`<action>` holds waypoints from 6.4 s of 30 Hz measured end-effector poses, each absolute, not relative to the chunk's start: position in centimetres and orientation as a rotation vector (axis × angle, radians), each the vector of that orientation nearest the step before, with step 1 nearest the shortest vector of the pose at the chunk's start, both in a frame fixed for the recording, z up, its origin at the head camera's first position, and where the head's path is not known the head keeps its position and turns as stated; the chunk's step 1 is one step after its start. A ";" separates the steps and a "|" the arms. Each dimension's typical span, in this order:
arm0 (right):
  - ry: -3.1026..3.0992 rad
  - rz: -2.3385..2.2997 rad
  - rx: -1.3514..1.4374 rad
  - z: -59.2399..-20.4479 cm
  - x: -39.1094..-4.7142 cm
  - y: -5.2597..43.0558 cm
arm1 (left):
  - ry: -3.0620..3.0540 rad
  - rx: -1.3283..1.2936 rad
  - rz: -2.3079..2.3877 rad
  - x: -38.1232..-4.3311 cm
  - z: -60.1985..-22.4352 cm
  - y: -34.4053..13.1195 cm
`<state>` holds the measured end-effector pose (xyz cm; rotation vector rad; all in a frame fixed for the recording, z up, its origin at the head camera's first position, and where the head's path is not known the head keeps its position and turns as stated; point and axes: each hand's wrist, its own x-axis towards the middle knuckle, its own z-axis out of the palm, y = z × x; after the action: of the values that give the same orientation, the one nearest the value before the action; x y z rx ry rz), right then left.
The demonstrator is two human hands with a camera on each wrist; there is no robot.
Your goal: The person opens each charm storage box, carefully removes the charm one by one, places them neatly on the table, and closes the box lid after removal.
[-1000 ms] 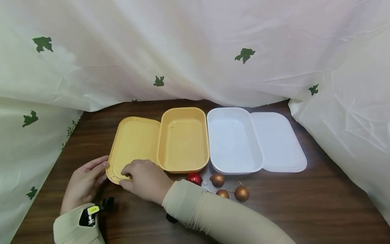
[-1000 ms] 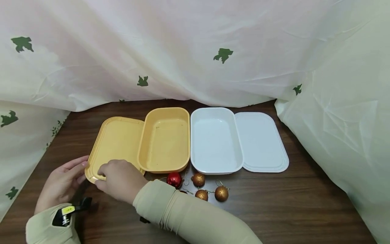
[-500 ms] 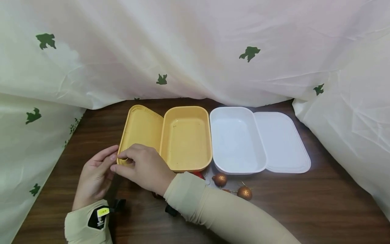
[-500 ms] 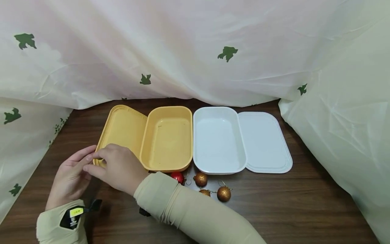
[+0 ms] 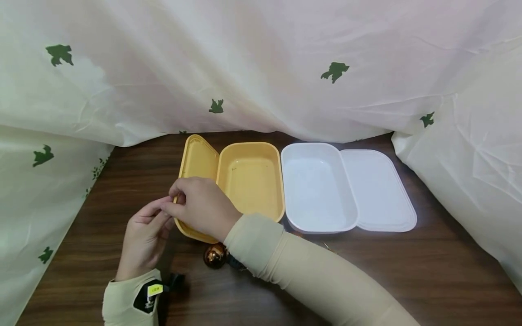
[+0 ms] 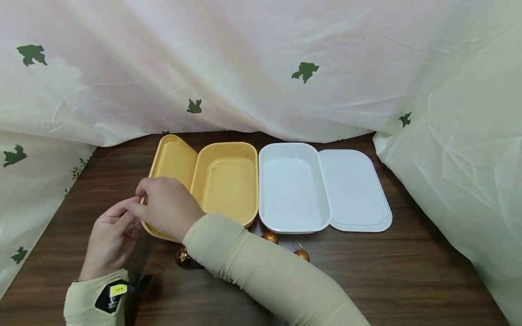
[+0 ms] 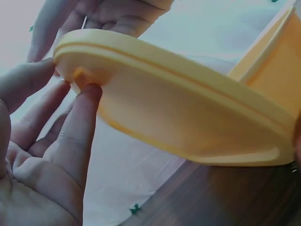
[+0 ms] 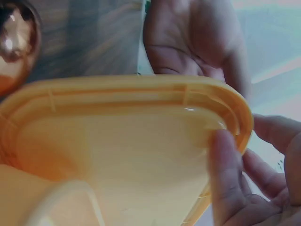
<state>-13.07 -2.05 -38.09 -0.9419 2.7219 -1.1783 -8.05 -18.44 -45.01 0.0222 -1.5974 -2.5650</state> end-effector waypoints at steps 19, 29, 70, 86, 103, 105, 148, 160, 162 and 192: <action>2.715 -1.284 -0.799 -37.9 -13.2 0.9 | -1.756 0.072 -2.621 -8.8 -46.0 -18.1; 2.690 -1.613 -0.839 -39.5 -12.2 2.8 | -2.043 0.352 -2.478 -9.7 -46.5 -18.3; 2.765 -2.150 -0.667 -41.8 -11.1 10.5 | -2.033 0.020 -2.379 -8.8 -46.7 -15.1; 3.010 -1.806 -0.482 -44.0 -11.6 13.7 | -2.251 -0.172 -2.132 -8.7 -47.4 -13.7; 3.003 -1.384 -0.370 -45.2 -12.8 14.4 | -2.295 -0.124 -2.145 -9.4 -48.3 -13.0; 2.982 -1.358 -0.346 -45.2 -13.0 14.3 | -2.287 -0.110 -2.156 -9.5 -48.4 -12.9; 2.909 -1.184 -0.328 -45.3 -13.2 14.8 | -2.496 0.016 -1.884 -10.0 -48.3 -12.7; 2.931 -1.336 -0.340 -44.4 -12.5 15.6 | -2.258 -0.185 -1.943 -9.8 -45.7 -12.1; 2.945 -1.334 -0.340 -44.1 -12.4 15.9 | -2.257 -0.202 -1.957 -9.8 -45.4 -11.8; 3.087 -1.273 -0.263 -42.5 -10.4 21.9 | -2.353 -0.378 -1.954 -10.1 -42.9 -6.1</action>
<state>-10.44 21.94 -42.52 -0.2630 3.0874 -1.2734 -10.15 -6.11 -42.92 -0.3783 -2.3529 -1.9539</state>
